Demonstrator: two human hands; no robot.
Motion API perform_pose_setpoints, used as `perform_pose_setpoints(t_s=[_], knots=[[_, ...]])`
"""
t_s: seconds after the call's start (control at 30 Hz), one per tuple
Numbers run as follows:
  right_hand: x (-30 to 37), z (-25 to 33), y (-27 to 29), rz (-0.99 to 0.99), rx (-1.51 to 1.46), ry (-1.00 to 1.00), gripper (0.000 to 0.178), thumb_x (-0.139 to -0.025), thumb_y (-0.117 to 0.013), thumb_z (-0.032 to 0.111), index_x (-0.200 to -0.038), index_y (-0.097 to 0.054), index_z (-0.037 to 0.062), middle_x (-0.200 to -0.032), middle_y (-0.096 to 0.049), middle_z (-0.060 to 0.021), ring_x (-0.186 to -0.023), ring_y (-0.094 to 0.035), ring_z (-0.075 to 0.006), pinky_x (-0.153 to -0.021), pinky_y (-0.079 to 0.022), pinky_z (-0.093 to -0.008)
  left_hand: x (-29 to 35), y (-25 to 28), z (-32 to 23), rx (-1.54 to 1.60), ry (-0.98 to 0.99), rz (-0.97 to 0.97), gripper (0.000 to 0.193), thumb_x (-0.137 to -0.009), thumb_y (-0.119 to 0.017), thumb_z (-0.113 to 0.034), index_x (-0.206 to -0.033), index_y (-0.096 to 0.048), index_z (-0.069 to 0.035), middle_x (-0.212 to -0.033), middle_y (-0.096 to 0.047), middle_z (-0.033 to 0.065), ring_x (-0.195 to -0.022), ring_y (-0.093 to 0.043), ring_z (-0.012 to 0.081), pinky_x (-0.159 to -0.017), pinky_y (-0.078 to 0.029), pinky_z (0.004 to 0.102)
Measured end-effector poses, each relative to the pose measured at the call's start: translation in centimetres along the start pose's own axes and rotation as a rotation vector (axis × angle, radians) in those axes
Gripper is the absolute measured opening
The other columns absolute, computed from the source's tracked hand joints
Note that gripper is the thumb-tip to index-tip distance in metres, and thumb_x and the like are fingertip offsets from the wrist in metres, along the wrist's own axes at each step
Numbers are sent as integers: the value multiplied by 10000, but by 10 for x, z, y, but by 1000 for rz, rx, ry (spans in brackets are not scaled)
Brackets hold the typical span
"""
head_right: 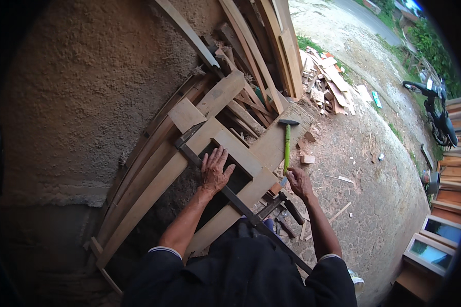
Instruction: The person assembles a wooden window frame by aligning pieces, measuring with a tape measure, and nailing them together using a hammer. The person then lifts the completed frame and places it against a wall with other frames.
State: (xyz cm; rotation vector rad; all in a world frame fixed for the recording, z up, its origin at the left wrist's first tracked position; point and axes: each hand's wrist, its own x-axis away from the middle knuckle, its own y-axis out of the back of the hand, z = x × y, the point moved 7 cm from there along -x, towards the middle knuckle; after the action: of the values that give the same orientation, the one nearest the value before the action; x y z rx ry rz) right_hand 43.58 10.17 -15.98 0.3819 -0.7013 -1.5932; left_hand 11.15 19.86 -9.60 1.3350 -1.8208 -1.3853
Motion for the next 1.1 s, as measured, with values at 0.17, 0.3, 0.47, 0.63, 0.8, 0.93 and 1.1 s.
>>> perform_pose_setpoints(t_s=[0.17, 0.3, 0.47, 0.63, 0.8, 0.93, 1.1], knots=[[104, -19, -34, 689, -627, -334, 496, -921, -695, 391, -1240, -566, 35, -794, -641, -78, -629, -658, -183, -511, -522, -303, 49, -25, -92, 119, -103, 292, 820, -883, -591, -614, -1519, -431, -123, -1617, -338, 102, -1533, -205, 316, -1239, -118, 552], [99, -22, -51, 913, -960, -395, 612, -833, -781, 337, -1281, -510, 20, -781, -640, -110, -512, -602, -191, -458, -507, -305, 54, -40, -115, 10, -181, 335, 922, -762, -725, -561, -1533, -409, -165, -1639, -298, 66, -1550, -146, 297, -1232, -87, 620], [102, -29, -60, 1071, -964, -548, 595, -815, -804, 312, -1260, -518, 38, -683, -595, -69, -387, -491, -147, -334, -387, -285, 55, -57, -113, -93, -225, 303, 926, -724, -744, -538, -1522, -425, -194, -1641, -299, 48, -1552, -140, 298, -1221, -66, 648], [99, -25, -50, 875, -608, -453, 275, -918, -685, 282, -978, -628, 21, -476, -420, 32, -342, -394, -91, -322, -301, -282, 54, -61, -113, -101, -256, 249, 932, -714, -754, -536, -1510, -431, -176, -1637, -308, 48, -1540, -196, 292, -1225, -83, 639], [88, -16, -39, 246, -43, -100, 297, -863, -716, 32, -1142, -620, -10, -755, -646, -35, -653, -623, -189, -610, -496, -321, 53, -60, -112, -89, -225, 244, 933, -709, -754, -545, -1506, -435, -178, -1627, -324, 50, -1539, -199, 285, -1231, -65, 635], [93, -23, -41, 129, -42, -45, 415, -903, -681, 24, -1298, -554, 14, -923, -712, -96, -793, -680, -196, -693, -525, -333, 54, -59, -113, -82, -224, 248, 925, -708, -752, -534, -1503, -439, -179, -1628, -324, 45, -1541, -191, 281, -1231, -63, 635], [100, -40, -60, 889, -718, -468, 762, -863, -722, 165, -1518, -343, 82, -638, -543, -24, -483, -526, -148, -489, -502, -306, 53, -58, -114, -77, -211, 264, 917, -715, -748, -518, -1505, -437, -172, -1633, -320, 37, -1541, -192, 281, -1227, -83, 639]])
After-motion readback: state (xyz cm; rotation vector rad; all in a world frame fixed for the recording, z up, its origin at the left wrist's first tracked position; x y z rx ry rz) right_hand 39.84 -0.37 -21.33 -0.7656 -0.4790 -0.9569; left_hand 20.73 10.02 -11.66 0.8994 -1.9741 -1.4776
